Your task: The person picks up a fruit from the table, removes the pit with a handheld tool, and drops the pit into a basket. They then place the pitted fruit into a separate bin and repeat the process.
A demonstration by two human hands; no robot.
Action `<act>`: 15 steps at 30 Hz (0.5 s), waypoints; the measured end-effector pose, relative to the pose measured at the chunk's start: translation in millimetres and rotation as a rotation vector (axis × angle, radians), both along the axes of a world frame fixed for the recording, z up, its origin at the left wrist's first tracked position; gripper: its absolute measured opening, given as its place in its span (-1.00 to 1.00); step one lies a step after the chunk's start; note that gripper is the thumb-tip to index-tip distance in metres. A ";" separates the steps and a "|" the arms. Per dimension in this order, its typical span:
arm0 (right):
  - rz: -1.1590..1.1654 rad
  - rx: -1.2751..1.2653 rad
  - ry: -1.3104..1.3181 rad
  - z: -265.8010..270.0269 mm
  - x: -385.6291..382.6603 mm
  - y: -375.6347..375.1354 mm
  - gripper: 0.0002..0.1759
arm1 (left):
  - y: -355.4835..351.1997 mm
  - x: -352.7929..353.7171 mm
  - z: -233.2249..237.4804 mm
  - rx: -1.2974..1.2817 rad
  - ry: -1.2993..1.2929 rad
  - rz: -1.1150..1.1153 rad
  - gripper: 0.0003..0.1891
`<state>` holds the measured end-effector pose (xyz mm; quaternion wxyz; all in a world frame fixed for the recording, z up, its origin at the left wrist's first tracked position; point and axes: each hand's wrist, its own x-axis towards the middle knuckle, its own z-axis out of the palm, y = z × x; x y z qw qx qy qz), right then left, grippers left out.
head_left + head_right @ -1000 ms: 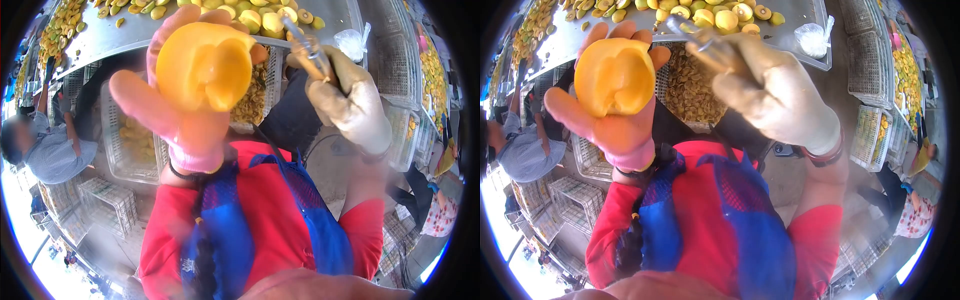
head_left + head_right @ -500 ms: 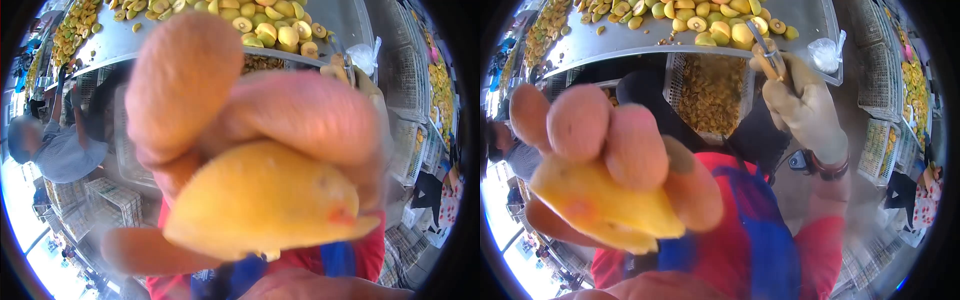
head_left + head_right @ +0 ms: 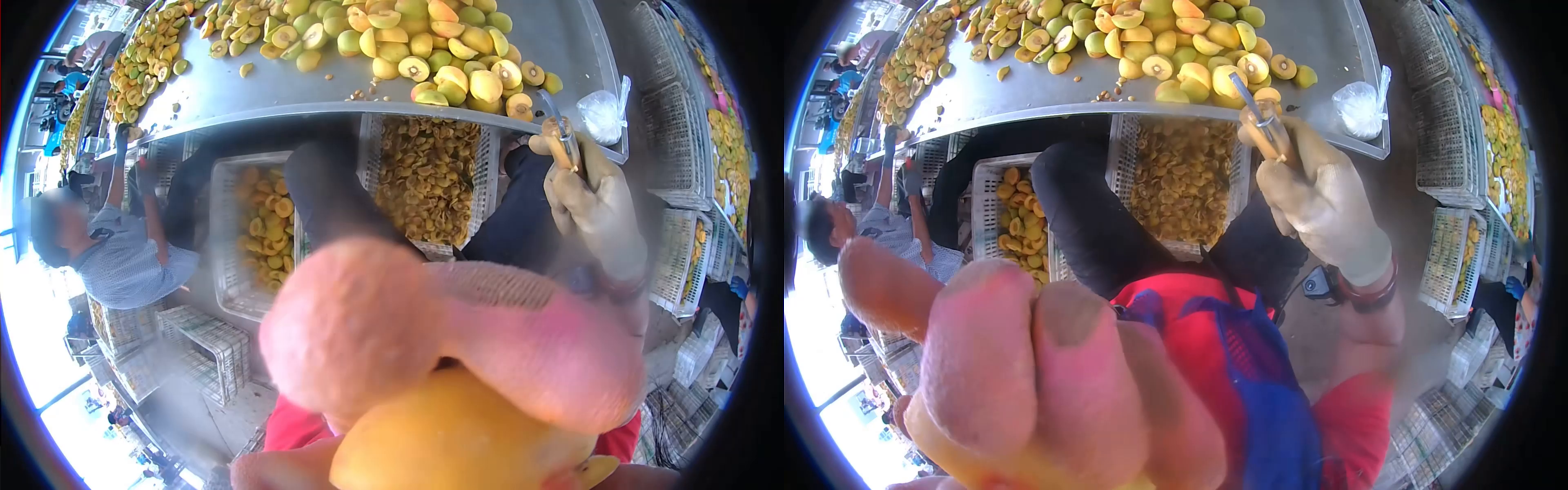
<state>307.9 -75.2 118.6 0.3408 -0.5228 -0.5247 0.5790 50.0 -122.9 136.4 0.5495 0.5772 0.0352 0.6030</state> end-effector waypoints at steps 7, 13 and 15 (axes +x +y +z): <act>0.060 0.103 0.003 -9.5 5.1 0.1 -0.58 | 5.9 4.8 9.2 -0.223 -0.271 -0.127 -0.34; 0.040 0.021 0.054 -14.4 5.1 -0.7 -0.54 | 28.9 36.8 8.4 -0.400 -0.503 -0.151 -0.23; 0.017 0.091 0.067 -18.3 2.4 -4.2 -0.55 | 34.7 44.2 1.1 -0.416 -0.589 -0.164 -0.19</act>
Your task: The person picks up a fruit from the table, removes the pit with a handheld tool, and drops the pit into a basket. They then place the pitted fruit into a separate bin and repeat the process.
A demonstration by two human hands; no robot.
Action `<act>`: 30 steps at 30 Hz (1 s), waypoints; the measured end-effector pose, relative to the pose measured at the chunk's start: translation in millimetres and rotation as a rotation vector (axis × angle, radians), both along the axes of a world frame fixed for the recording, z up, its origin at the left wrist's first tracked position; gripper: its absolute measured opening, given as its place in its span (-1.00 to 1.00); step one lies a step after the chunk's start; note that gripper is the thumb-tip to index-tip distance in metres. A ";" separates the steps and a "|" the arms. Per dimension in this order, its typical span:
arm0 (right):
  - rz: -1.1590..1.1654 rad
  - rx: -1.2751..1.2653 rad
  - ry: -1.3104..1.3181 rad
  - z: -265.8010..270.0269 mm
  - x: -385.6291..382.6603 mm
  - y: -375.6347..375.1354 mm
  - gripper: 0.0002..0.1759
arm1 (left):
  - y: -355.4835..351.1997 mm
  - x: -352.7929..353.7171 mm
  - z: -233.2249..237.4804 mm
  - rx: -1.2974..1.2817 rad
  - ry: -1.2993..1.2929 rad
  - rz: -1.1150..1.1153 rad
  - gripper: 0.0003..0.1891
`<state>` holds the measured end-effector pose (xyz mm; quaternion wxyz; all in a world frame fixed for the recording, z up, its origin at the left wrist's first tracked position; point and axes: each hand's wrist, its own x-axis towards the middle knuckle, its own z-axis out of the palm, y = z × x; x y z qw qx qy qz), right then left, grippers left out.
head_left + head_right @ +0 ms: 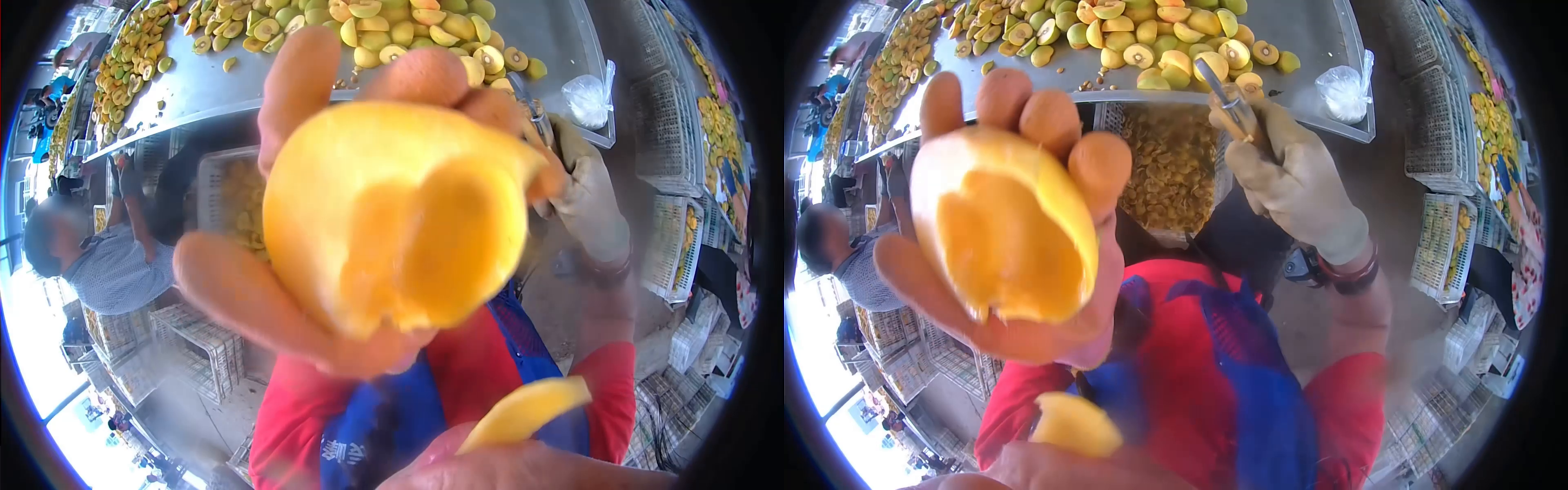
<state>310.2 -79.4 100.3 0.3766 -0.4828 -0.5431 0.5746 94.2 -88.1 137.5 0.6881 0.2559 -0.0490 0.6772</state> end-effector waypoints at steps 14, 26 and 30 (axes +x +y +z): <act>0.088 0.681 -0.518 17.3 -28.1 -11.3 -0.51 | 18.8 -4.6 -41.9 -0.045 -0.020 0.075 0.02; 0.276 0.802 -0.334 36.0 -64.2 15.4 -0.58 | 22.7 2.0 -57.5 -0.368 0.216 0.345 -0.04; 0.403 0.914 -0.451 56.3 -83.0 16.9 -0.63 | 21.5 14.6 -47.6 -0.500 0.308 0.388 -0.12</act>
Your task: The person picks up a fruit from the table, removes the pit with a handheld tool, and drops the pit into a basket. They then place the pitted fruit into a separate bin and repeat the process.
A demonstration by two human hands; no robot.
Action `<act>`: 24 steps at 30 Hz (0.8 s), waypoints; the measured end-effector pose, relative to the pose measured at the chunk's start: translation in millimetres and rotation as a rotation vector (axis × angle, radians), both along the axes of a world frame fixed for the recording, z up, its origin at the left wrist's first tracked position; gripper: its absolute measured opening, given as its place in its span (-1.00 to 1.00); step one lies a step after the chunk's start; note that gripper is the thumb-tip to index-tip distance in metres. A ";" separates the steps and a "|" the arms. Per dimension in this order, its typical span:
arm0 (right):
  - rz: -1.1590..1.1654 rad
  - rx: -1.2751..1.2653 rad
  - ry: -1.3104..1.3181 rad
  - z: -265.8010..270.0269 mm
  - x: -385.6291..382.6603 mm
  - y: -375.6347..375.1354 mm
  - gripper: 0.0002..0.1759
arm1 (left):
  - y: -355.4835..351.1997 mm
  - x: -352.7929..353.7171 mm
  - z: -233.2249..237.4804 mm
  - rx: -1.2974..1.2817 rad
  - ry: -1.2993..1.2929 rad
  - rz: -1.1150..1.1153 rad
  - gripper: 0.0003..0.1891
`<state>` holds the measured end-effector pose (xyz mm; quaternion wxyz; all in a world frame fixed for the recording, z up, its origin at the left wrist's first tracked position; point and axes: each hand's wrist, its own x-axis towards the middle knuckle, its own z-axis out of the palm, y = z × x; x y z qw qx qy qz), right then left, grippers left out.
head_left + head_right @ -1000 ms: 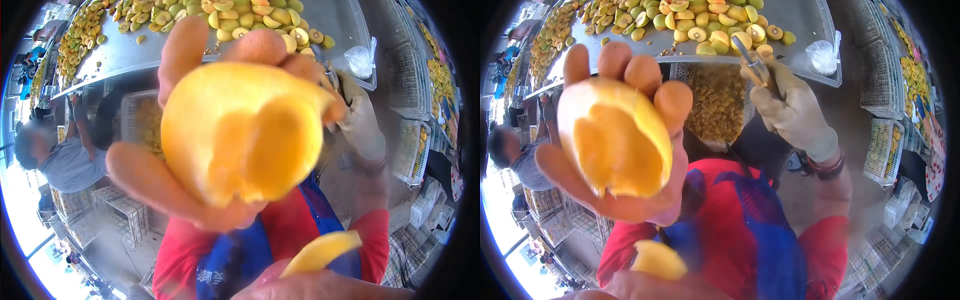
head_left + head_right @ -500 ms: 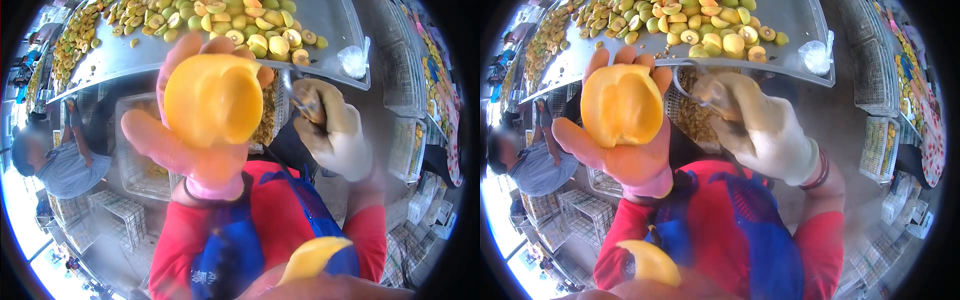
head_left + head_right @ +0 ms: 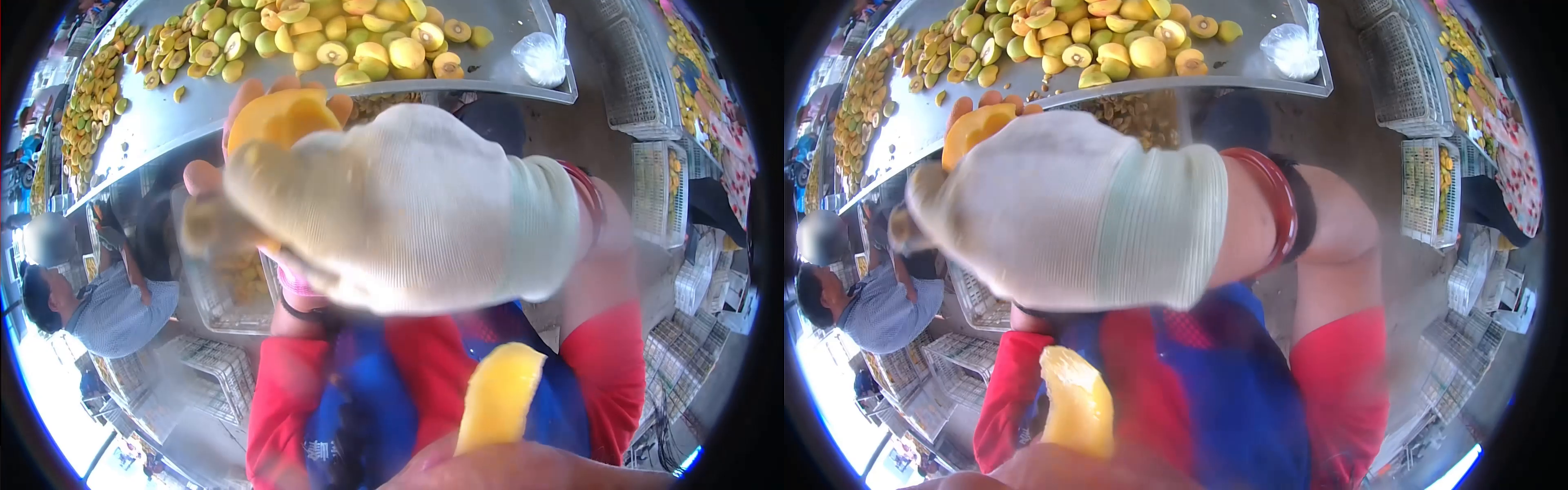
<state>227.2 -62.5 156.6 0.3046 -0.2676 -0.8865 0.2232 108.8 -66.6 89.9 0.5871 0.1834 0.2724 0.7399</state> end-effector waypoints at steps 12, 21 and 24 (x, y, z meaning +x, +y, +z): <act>-0.206 -0.187 -0.355 55.9 -21.2 -52.3 -0.68 | 3.4 -8.7 -18.5 0.125 -0.070 -0.160 0.01; -0.139 0.203 -0.254 2.3 2.0 -38.1 -0.56 | 1.7 -12.2 -10.8 0.074 -0.165 -0.212 -0.05; -0.220 0.125 -0.106 -20.4 27.1 -6.9 -0.51 | 4.5 -17.2 -18.4 0.086 -0.032 -0.113 -0.08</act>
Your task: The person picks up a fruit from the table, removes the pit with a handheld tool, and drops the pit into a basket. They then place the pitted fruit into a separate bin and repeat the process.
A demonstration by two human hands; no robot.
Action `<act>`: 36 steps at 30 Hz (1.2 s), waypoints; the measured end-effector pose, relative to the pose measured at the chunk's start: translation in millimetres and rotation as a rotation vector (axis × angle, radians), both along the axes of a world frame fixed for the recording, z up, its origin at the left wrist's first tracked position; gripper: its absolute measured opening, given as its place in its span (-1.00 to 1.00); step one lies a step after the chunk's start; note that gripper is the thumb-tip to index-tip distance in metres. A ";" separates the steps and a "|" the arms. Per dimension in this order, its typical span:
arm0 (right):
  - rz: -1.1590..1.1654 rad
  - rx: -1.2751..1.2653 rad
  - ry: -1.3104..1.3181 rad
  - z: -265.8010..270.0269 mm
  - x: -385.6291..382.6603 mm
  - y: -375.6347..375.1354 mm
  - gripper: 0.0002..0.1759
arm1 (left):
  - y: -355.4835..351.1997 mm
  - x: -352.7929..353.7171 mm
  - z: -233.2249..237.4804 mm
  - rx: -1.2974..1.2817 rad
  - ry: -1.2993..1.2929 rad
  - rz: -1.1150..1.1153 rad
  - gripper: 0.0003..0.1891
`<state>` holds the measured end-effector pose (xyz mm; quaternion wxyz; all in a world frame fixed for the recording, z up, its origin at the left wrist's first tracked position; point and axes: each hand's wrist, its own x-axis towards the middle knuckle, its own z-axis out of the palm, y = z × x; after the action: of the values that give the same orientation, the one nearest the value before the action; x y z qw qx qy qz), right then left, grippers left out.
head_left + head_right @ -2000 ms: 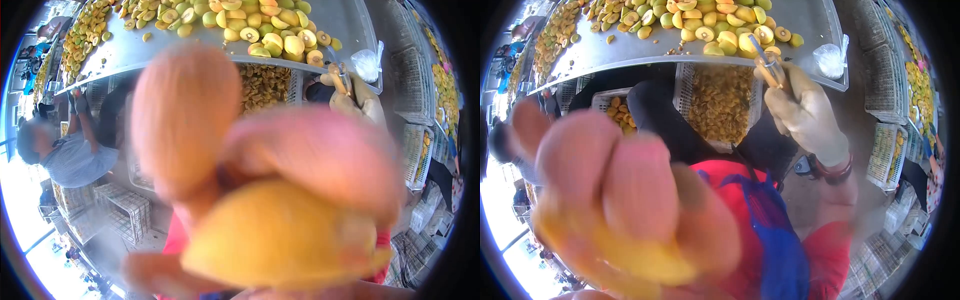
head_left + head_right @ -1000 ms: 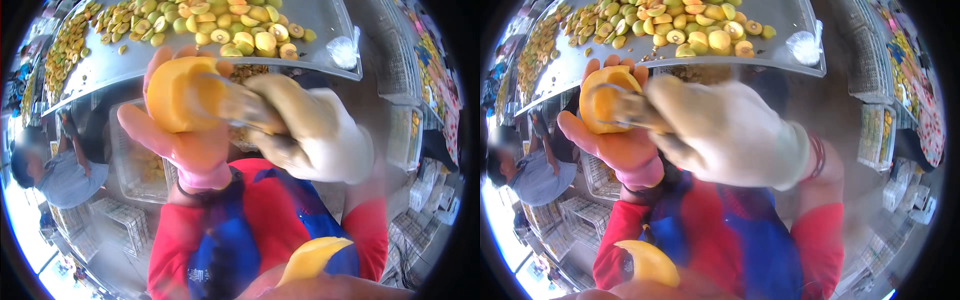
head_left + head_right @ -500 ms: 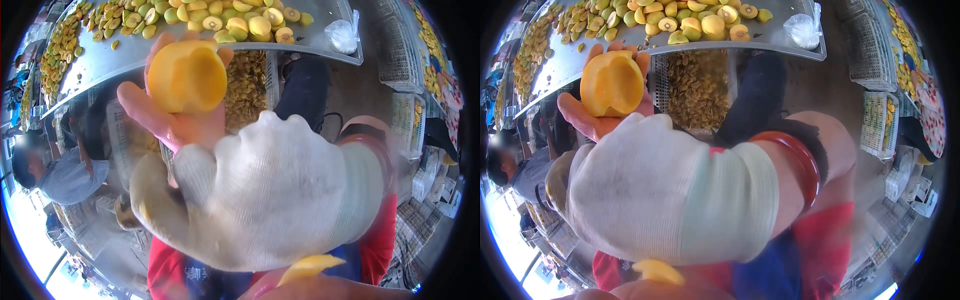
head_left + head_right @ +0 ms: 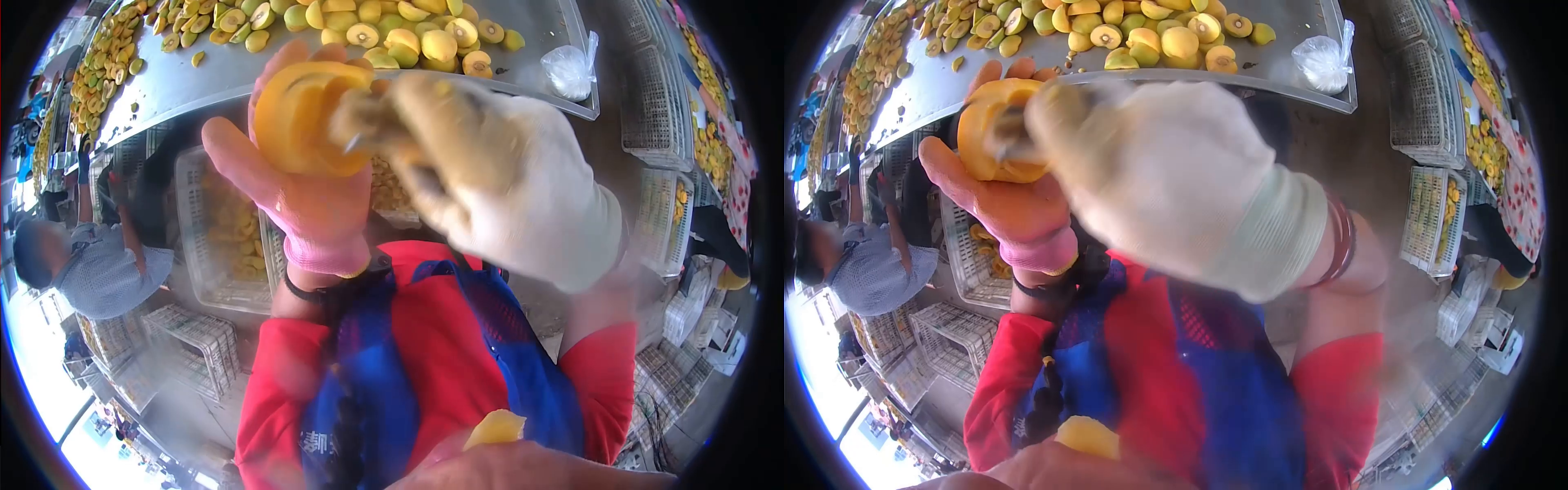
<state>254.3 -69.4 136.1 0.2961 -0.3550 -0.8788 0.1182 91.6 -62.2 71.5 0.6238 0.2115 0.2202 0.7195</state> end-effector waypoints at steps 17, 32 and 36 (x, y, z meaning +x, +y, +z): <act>-0.119 -0.062 -0.041 -50.8 7.1 11.3 -0.65 | 12.2 -10.9 -12.5 -0.010 0.150 0.021 0.01; -0.115 -0.307 -0.006 -76.9 10.9 2.9 -0.67 | 18.2 -7.9 -30.5 -0.096 0.205 -0.023 0.00; -0.113 -0.334 -0.024 -80.8 10.0 -2.0 -0.68 | 17.2 -4.3 -31.2 -0.048 0.194 -0.090 0.01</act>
<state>264.4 -71.4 55.3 0.2284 -0.4497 -0.8290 0.2416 87.3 -45.0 40.3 0.6362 0.2748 0.2872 0.6612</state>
